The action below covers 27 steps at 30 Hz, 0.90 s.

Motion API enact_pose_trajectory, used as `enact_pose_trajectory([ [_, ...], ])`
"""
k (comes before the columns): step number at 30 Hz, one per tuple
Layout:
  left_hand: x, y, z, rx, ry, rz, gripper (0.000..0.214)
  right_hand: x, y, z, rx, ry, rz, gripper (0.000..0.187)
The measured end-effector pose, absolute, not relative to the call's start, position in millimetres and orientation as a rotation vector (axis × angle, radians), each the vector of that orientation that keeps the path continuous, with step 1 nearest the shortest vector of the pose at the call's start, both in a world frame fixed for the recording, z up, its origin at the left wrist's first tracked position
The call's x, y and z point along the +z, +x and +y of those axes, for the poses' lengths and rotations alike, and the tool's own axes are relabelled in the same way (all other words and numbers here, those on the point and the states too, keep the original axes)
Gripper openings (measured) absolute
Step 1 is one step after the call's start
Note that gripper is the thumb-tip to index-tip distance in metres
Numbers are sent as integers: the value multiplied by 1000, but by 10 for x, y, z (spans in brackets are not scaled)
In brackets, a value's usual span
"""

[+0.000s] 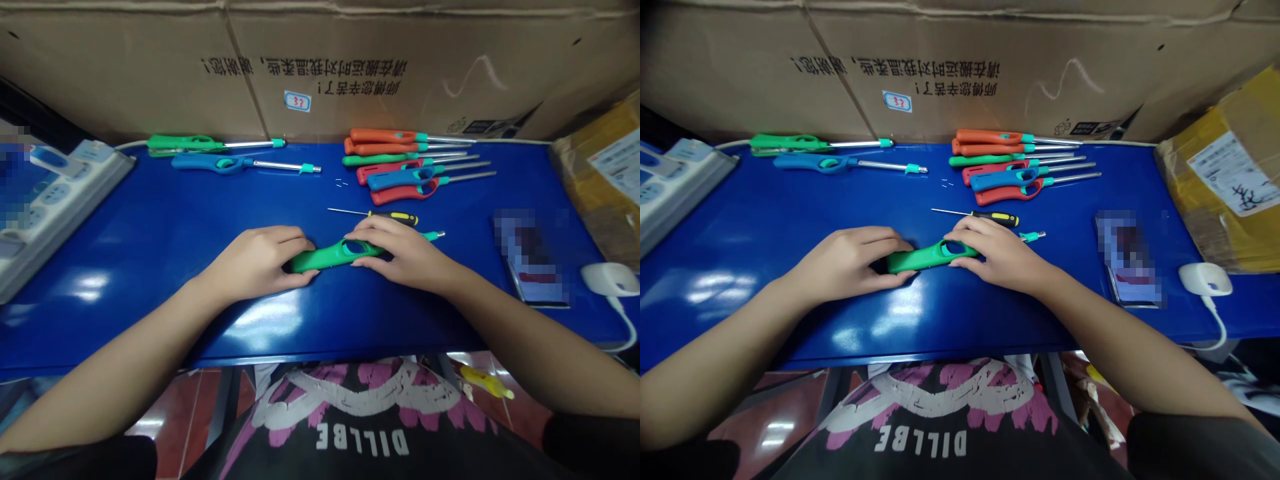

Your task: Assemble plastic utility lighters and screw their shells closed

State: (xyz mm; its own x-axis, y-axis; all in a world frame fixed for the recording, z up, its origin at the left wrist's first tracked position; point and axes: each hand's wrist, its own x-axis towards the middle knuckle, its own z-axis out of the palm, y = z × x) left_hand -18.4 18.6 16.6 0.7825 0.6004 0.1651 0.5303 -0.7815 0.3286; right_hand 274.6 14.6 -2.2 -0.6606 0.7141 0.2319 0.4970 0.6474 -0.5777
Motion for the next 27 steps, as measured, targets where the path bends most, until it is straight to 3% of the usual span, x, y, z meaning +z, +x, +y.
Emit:
enact_pose_trajectory([
  [27,184,-169,165,353,2706,924,25,-65,2750,126,526,-952,-2507,35],
])
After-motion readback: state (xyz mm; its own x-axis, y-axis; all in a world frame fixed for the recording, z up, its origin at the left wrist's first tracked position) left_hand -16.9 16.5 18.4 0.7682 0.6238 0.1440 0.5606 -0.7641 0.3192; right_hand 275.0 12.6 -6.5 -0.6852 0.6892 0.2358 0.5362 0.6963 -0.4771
